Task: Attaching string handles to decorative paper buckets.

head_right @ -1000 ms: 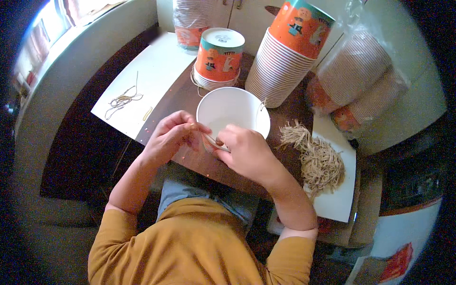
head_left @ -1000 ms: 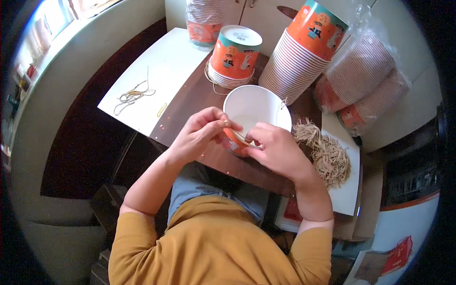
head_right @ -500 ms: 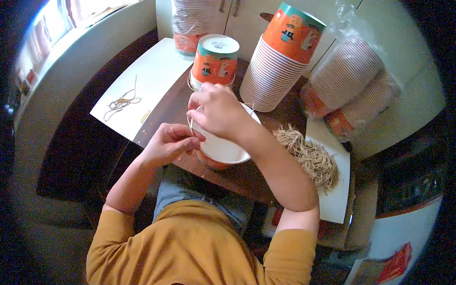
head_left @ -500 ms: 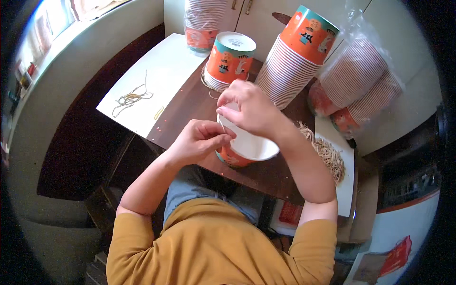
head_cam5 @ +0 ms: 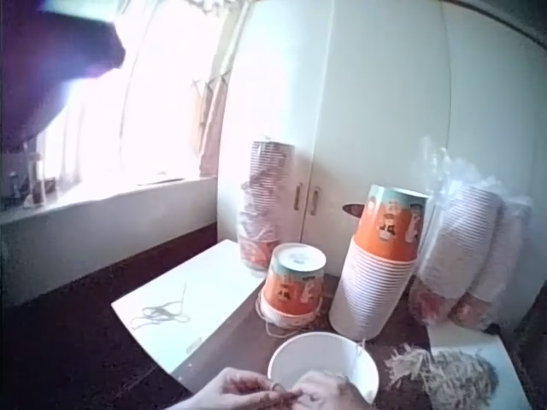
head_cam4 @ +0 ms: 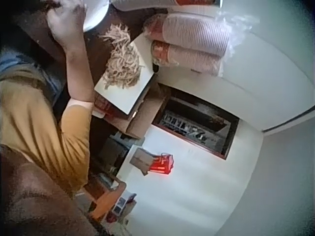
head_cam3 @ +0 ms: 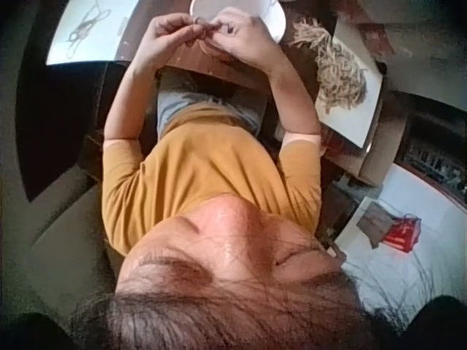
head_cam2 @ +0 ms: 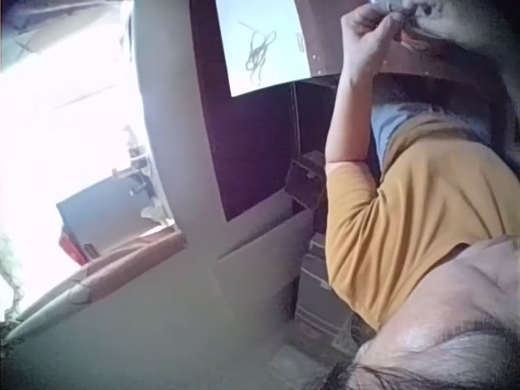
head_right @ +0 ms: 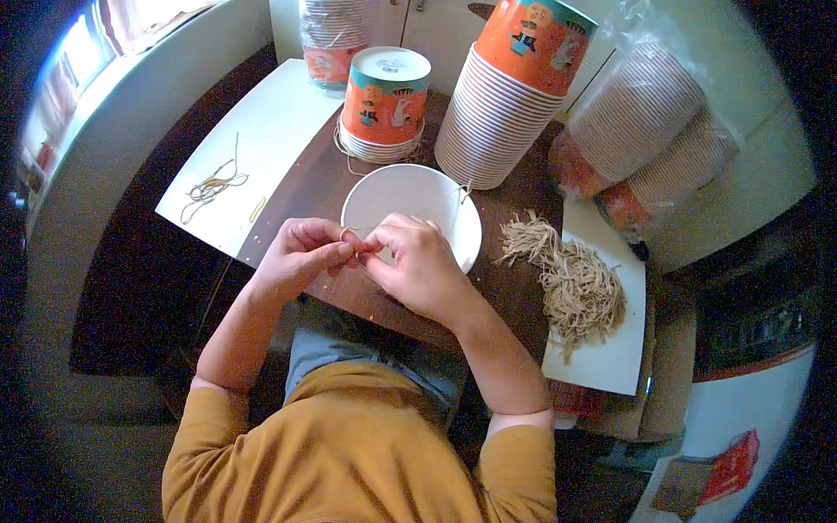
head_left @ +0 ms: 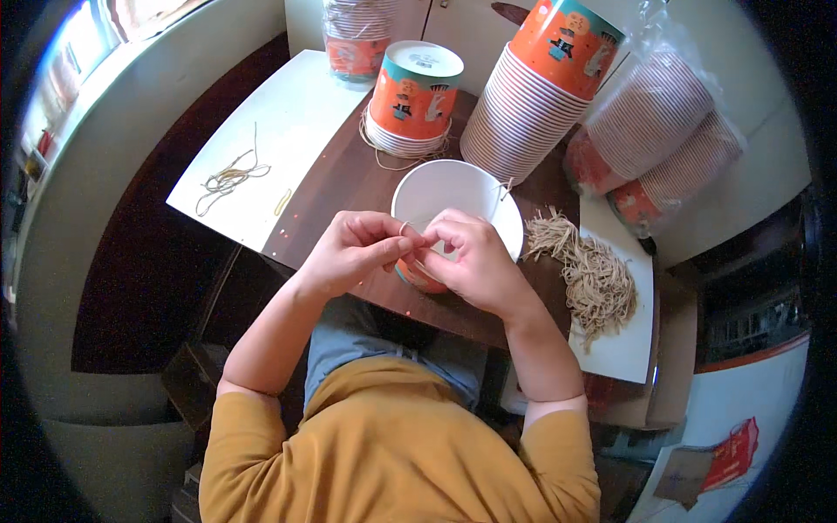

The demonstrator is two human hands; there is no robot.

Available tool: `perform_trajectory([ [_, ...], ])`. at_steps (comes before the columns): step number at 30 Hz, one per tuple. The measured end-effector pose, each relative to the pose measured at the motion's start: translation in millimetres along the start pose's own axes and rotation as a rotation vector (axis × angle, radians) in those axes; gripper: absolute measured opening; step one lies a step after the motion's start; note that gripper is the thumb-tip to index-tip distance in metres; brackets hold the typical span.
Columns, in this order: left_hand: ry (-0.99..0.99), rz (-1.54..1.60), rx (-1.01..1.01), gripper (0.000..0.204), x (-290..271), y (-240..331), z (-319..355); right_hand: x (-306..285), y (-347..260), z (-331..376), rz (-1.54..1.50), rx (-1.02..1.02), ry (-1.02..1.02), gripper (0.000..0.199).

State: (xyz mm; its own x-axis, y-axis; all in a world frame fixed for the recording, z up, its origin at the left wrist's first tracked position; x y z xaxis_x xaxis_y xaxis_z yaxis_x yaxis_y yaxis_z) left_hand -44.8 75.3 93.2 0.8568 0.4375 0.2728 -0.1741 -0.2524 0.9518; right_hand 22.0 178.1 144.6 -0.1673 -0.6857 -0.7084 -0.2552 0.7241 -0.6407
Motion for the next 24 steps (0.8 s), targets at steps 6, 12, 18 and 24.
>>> perform_trajectory([
  [6, 0.255, -0.617, 0.073, 0.013, 1.2, 28.8, 27.6, -6.3, -37.7, 14.4, 0.127, 0.013, 0.139, 0.008],
  [12, 0.249, -0.639, 0.303, 0.009, 7.3, 21.3, 31.4, 19.7, -62.9, 37.1, 0.298, -0.019, 0.275, 0.013],
  [18, 0.309, -0.181, 0.308, 0.010, 2.3, -16.3, 25.4, 18.4, -32.5, 45.3, 0.427, 0.032, 0.410, 0.012],
  [24, 0.641, -1.212, 0.794, 0.023, 21.1, 16.4, 53.5, 35.5, -15.1, 43.2, 0.343, 0.005, 0.489, 0.012],
])
Point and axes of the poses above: each hand's wrist, its own z-axis away from the middle knuckle, its own x-axis out of the palm, y = z × x, the point moved 8 cm from there along -z, towards the middle knuckle, and after that the axes turned 4 degrees about -y, right-handed, at the moved point
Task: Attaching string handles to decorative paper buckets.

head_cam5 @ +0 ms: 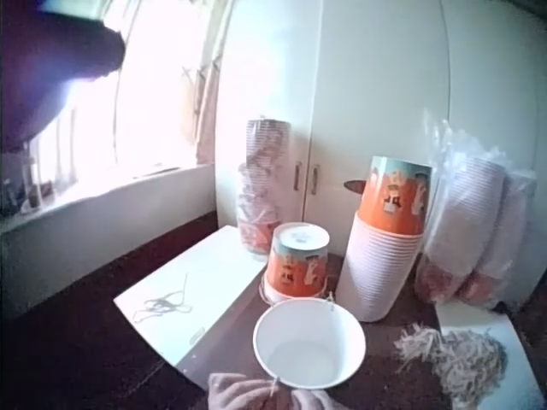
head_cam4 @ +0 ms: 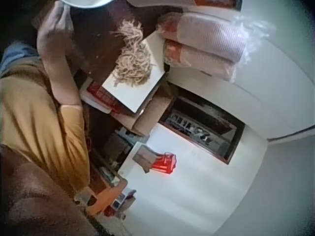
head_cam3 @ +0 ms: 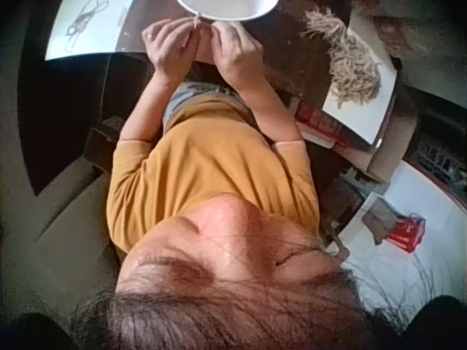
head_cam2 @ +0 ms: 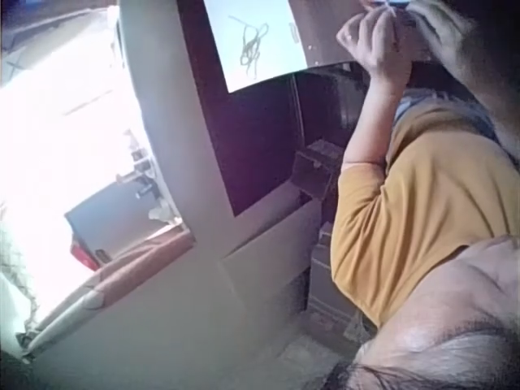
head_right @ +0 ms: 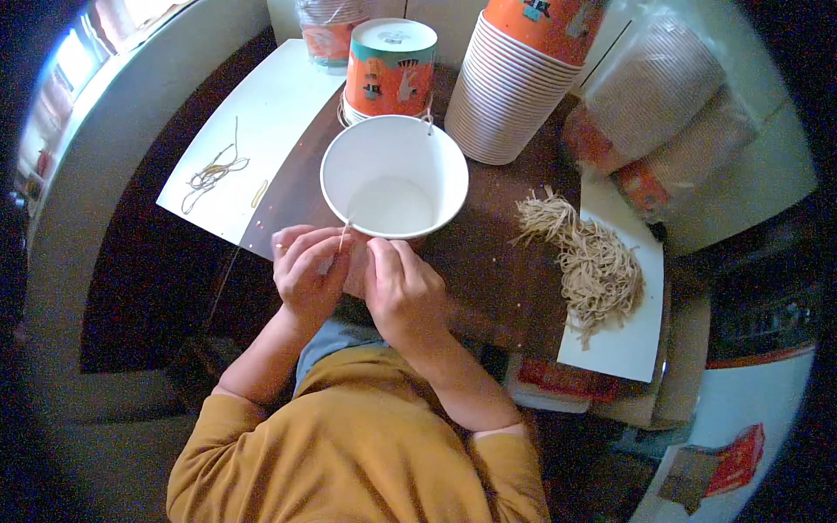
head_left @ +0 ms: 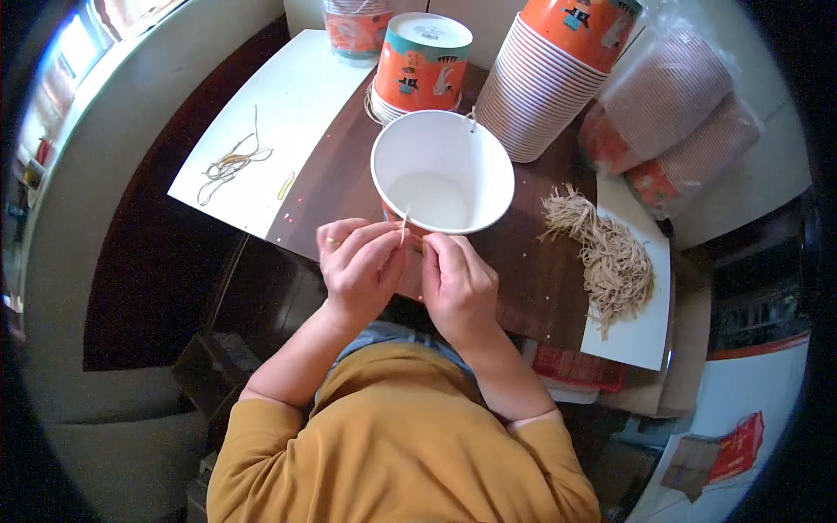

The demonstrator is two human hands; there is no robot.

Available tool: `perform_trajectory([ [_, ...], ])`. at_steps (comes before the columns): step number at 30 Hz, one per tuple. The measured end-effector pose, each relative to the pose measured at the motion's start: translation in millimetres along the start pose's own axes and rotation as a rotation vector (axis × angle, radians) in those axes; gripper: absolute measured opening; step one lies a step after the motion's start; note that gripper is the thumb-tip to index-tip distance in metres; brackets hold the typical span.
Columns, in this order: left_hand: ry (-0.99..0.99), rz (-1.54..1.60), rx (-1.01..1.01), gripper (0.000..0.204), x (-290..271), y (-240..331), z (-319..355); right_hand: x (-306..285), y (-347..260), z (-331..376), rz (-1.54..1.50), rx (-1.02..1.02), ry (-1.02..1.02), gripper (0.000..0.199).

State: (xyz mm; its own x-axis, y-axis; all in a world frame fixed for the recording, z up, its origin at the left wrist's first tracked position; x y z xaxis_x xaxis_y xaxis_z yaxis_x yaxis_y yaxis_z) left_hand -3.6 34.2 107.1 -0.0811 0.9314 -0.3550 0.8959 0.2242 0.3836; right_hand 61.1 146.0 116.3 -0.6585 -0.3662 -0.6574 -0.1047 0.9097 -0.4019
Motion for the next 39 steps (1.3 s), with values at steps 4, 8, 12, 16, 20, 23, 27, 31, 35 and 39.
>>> perform_trajectory([
  [4, 0.059, -0.168, 0.085, 0.024, -7.7, 0.4, 3.1, 9.3, 3.0, -1.8, -0.026, -0.054, 0.037, 0.014],
  [8, 0.045, 0.367, -0.575, 0.015, 6.5, -50.5, 24.9, 16.3, 0.6, -4.7, -0.024, -0.083, 0.080, 0.013],
  [12, 0.087, 1.008, -0.927, 0.008, 27.4, -54.9, 33.3, 36.2, 4.1, -5.3, -0.040, -0.114, 0.070, 0.016],
  [16, 0.113, 1.085, -0.983, 0.007, 22.6, -66.5, 35.7, 55.5, 18.5, -15.0, -0.444, 0.127, 0.010, 0.010],
  [20, 0.072, 1.080, -1.048, 0.007, 14.5, -72.5, 38.2, 92.4, 26.2, -7.3, -1.112, 0.519, -0.239, 0.015],
  [23, 0.076, 1.092, -1.063, 0.008, 11.3, -74.9, 39.7, 103.1, 16.5, -1.2, -1.614, 0.761, -0.266, 0.016],
  [27, 0.109, 1.139, -1.039, 0.008, 10.5, -72.3, 38.6, 118.6, 20.1, 8.6, -1.798, 0.894, -0.264, 0.020],
  [31, 0.102, 1.045, -0.962, 0.009, 4.5, -68.2, 34.4, 125.9, 16.0, 15.1, -1.918, 1.019, -0.410, 0.021],
  [35, 0.069, 0.731, -0.842, 0.007, -6.8, -62.3, 30.3, 126.3, 14.5, 19.3, -1.947, 1.093, -0.404, 0.019],
  [39, -0.005, 0.376, -0.626, 0.013, -16.4, -55.9, 22.2, 118.9, 13.8, 17.9, -1.854, 1.134, -0.369, 0.015],
])
Point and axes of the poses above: each hand's wrist, its own z-axis away from the middle knuckle, its own x-axis out of the palm, y = z × x, the point moved 8 cm from there along -z, towards the middle knuckle, and after that the axes turned 4 degrees about -y, right-handed, at the moved point
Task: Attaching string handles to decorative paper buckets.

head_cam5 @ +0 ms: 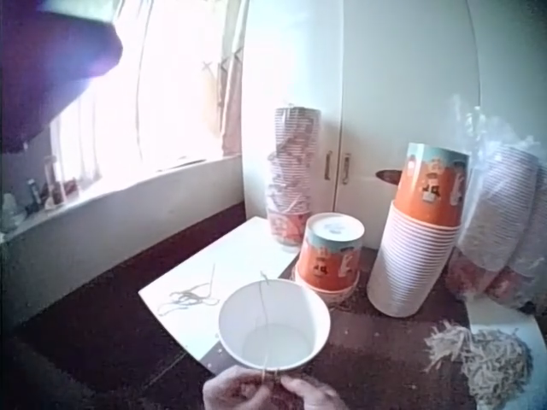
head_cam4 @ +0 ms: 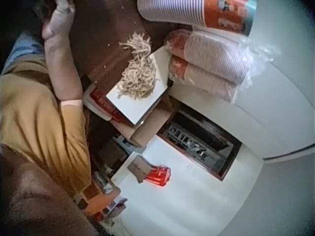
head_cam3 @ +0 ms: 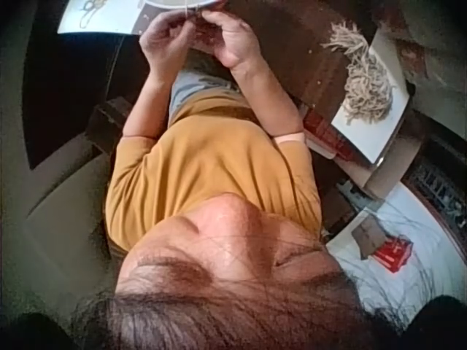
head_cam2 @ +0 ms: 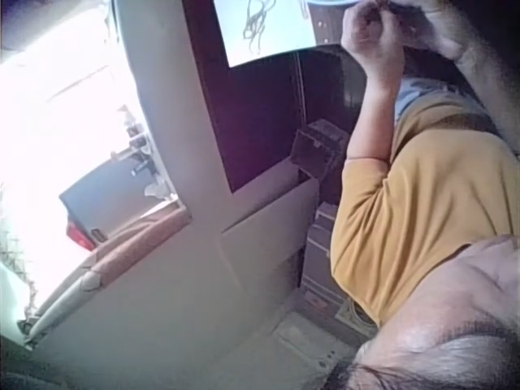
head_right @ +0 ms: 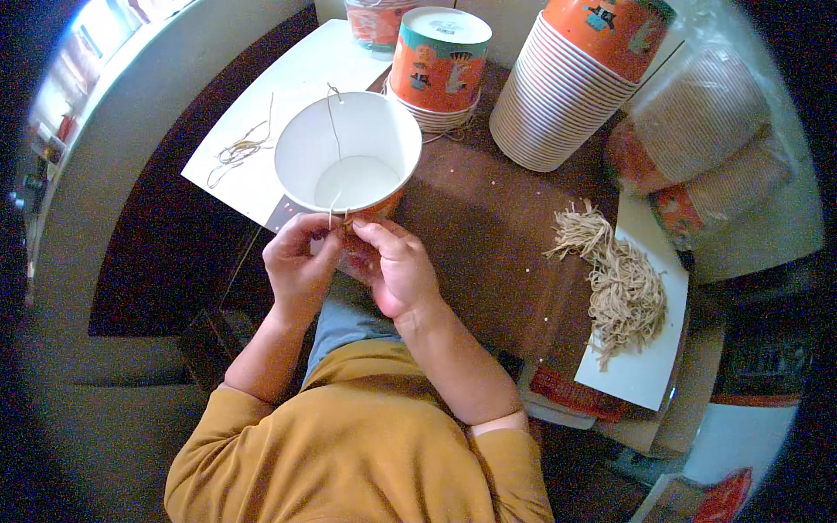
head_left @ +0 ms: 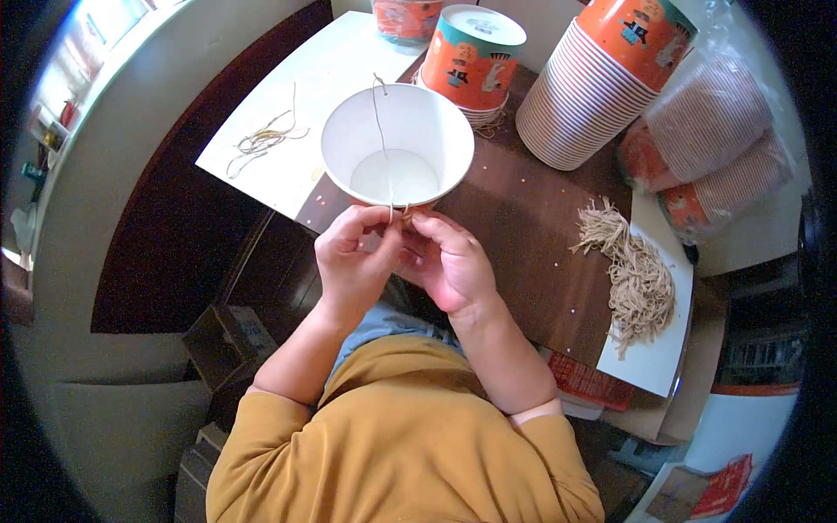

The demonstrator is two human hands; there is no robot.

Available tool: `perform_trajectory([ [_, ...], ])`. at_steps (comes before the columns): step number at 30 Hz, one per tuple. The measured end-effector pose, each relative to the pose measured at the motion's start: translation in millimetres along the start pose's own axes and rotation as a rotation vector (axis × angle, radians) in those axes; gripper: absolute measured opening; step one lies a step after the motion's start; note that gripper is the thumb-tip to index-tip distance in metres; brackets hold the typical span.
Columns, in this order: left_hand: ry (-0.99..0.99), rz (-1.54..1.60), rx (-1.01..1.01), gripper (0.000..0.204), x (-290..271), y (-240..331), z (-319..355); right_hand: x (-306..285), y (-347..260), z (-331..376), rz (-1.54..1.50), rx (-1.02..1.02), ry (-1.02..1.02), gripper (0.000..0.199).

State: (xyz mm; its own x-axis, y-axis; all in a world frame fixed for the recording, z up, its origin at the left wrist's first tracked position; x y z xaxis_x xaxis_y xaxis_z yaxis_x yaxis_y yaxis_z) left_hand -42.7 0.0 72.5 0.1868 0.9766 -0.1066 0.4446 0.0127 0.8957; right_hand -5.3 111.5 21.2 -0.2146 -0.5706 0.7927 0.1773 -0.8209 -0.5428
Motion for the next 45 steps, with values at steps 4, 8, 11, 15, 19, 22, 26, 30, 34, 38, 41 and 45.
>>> perform_trajectory([
  [4, -0.010, -0.237, 0.297, 0.018, 5.0, 31.9, -2.0, -6.5, -1.5, 0.2, 0.073, -0.032, 0.025, 0.013],
  [8, -0.001, -0.222, 0.320, 0.020, 7.3, 31.1, 2.3, -7.2, -3.1, 1.5, 0.042, -0.105, 0.058, 0.010],
  [11, 0.011, -0.316, 0.426, 0.022, 7.9, 35.1, 4.9, -8.4, -3.7, 1.8, 0.027, -0.148, 0.086, 0.007],
  [15, -0.005, -0.440, 0.536, 0.023, 12.5, 42.1, 8.9, -11.7, -4.5, 1.2, 0.055, -0.191, 0.091, 0.006],
  [19, -0.015, -0.403, 0.555, 0.018, 11.6, 48.1, 6.8, -24.5, 0.6, -4.9, 0.040, -0.140, 0.122, 0.009],
  [22, -0.039, -0.404, 0.574, 0.014, 10.5, 49.6, 6.5, -21.3, 5.4, -5.3, -0.022, 0.000, 0.119, 0.010],
  [26, -0.054, -0.368, 0.541, 0.014, 10.0, 49.8, 8.1, -18.7, 8.1, -12.4, -0.083, 0.078, 0.024, 0.012],
  [30, -0.050, -0.248, 0.381, 0.013, 2.7, 40.1, 3.9, -14.1, 6.4, -11.3, -0.080, 0.100, -0.056, 0.016],
  [34, -0.067, -0.191, 0.354, 0.013, 0.6, 37.4, 3.3, 1.9, -5.4, -5.0, 0.101, -0.040, -0.065, 0.018],
  [38, -0.068, -0.200, 0.304, 0.011, -1.3, 36.4, 1.6, 2.6, -4.3, -5.5, 0.122, -0.057, -0.101, 0.017],
  [41, -0.050, -0.220, 0.246, 0.010, -6.0, 30.8, -0.1, -0.4, -19.4, 0.2, 0.209, -0.159, 0.006, 0.013],
  [45, -0.030, -0.203, 0.190, 0.007, -11.1, 29.9, -1.0, 4.4, -29.9, -2.0, 0.403, -0.235, -0.024, 0.015],
])
Point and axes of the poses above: each hand's wrist, its own z-axis away from the middle knuckle, its own x-axis out of the palm, y = z × x, the point moved 8 cm from there along -z, towards the middle knuckle, and after that the axes turned 4 degrees about -y, right-handed, at the moved point
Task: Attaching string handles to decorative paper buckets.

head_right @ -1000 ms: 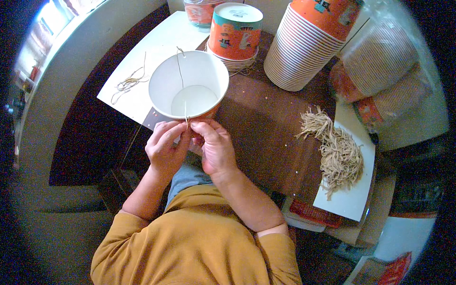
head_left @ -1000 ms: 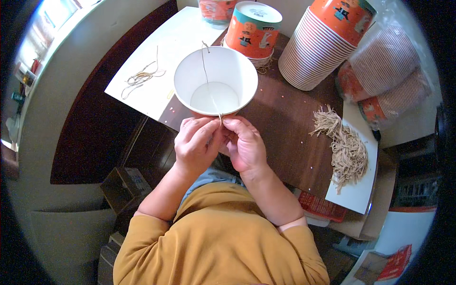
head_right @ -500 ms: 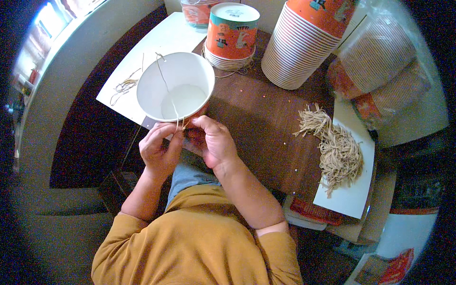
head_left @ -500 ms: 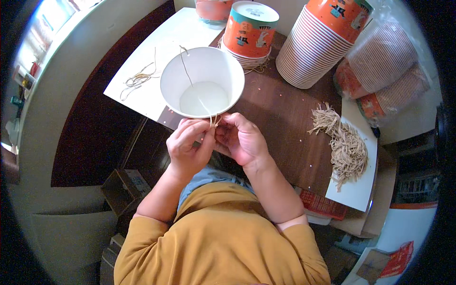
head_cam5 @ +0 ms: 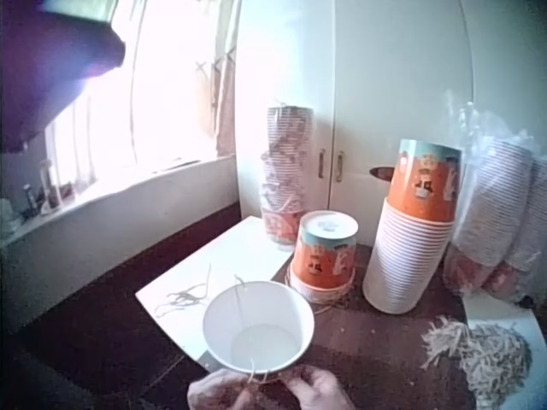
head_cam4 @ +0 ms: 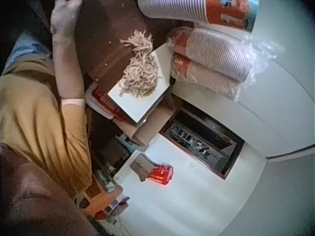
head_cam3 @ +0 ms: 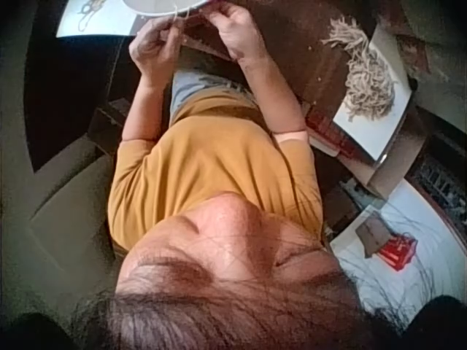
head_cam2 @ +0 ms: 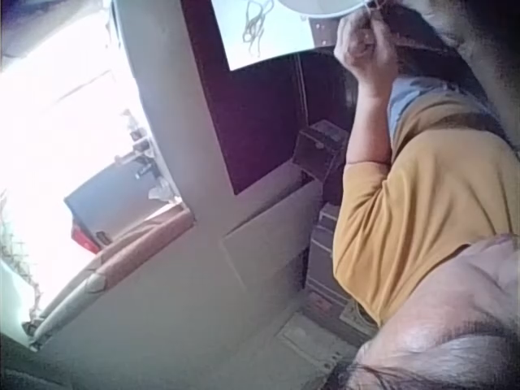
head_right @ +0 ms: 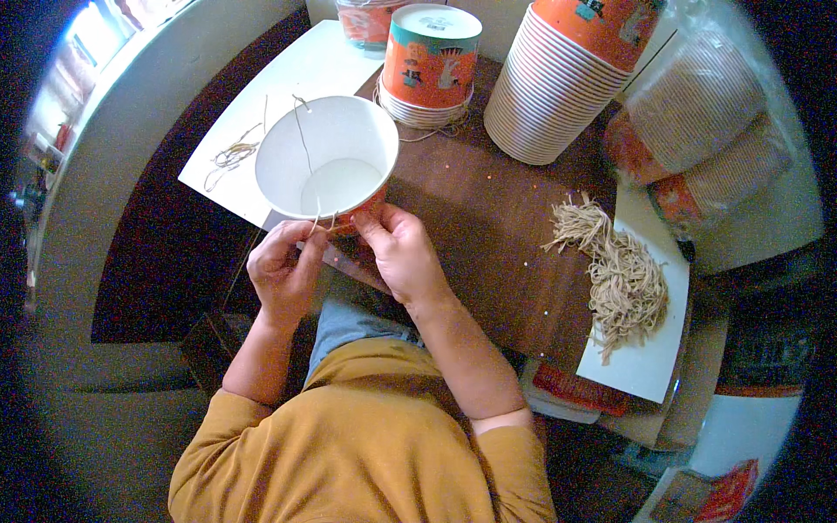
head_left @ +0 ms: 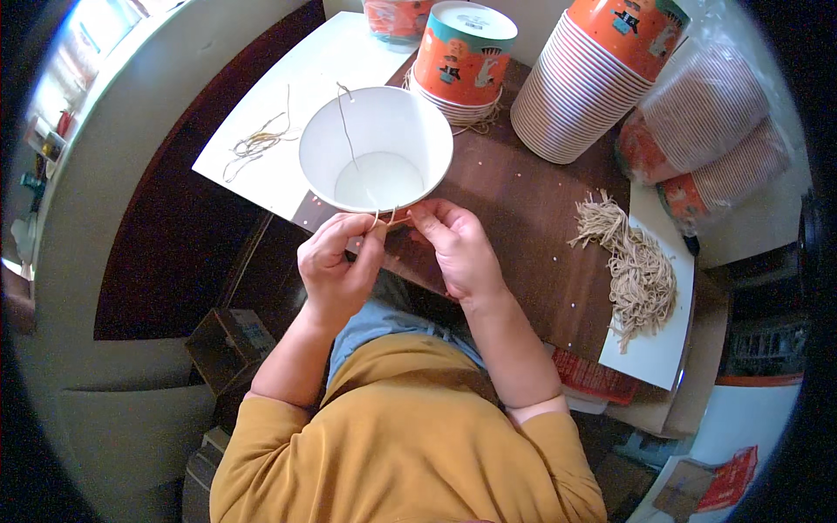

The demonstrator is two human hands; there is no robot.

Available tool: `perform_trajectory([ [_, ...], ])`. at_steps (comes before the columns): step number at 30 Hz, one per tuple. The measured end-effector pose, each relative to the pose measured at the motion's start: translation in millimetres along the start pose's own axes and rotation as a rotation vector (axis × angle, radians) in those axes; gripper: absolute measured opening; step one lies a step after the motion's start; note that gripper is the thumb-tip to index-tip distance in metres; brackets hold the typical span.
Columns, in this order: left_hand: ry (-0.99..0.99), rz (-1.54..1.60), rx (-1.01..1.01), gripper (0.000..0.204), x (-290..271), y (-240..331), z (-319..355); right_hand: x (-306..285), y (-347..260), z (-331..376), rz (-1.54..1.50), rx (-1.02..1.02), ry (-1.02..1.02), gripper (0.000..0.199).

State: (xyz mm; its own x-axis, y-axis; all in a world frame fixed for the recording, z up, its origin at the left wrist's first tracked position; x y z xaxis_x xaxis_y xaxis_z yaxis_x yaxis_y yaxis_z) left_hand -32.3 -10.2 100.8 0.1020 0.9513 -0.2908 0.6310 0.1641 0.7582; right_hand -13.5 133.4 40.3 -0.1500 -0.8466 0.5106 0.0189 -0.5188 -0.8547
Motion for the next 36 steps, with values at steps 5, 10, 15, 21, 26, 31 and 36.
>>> perform_trajectory([
  [5, -0.035, 0.128, -0.128, 0.005, 2.8, -8.2, 4.5, -5.0, -15.3, -0.6, 0.566, -0.173, 0.048, 0.018],
  [10, -0.088, 0.437, -0.342, 0.008, 15.3, -23.2, 7.9, 5.6, -51.4, 20.6, 1.117, -0.572, 0.179, 0.024],
  [15, -0.124, 0.148, -0.061, 0.010, -0.1, 2.0, -1.0, 48.8, -71.4, 53.1, 1.383, -0.953, 0.038, 0.037],
  [21, -0.043, -0.149, 0.314, 0.013, -10.5, 50.4, -8.2, 59.9, -67.0, 42.1, 1.179, -1.139, -0.067, 0.018],
  [26, 0.000, -0.230, 0.464, 0.015, -27.7, 76.9, -11.8, 57.9, -66.9, 43.7, 1.132, -1.044, -0.077, 0.015],
  [31, 0.004, 0.047, 0.366, 0.010, -35.9, 68.6, -21.4, 55.0, -68.5, 46.4, 1.227, -0.979, -0.078, 0.011],
  [36, -0.058, 0.637, 0.069, 0.011, -24.8, 15.2, -30.6, 57.0, -76.2, 44.7, 1.368, -0.799, -0.152, 0.012],
])
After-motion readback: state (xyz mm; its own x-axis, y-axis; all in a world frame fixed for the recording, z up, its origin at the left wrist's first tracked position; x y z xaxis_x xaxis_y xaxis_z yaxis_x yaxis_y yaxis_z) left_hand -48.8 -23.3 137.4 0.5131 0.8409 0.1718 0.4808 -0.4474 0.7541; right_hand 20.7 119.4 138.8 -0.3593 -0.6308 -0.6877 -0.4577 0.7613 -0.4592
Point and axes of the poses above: each hand's wrist, its own z-axis away from the middle knuckle, its own x-axis out of the palm, y = z × x, the point moved 8 cm from there along -z, towards the middle knuckle, and after that the axes turned 4 degrees about -y, right-handed, at the moved point
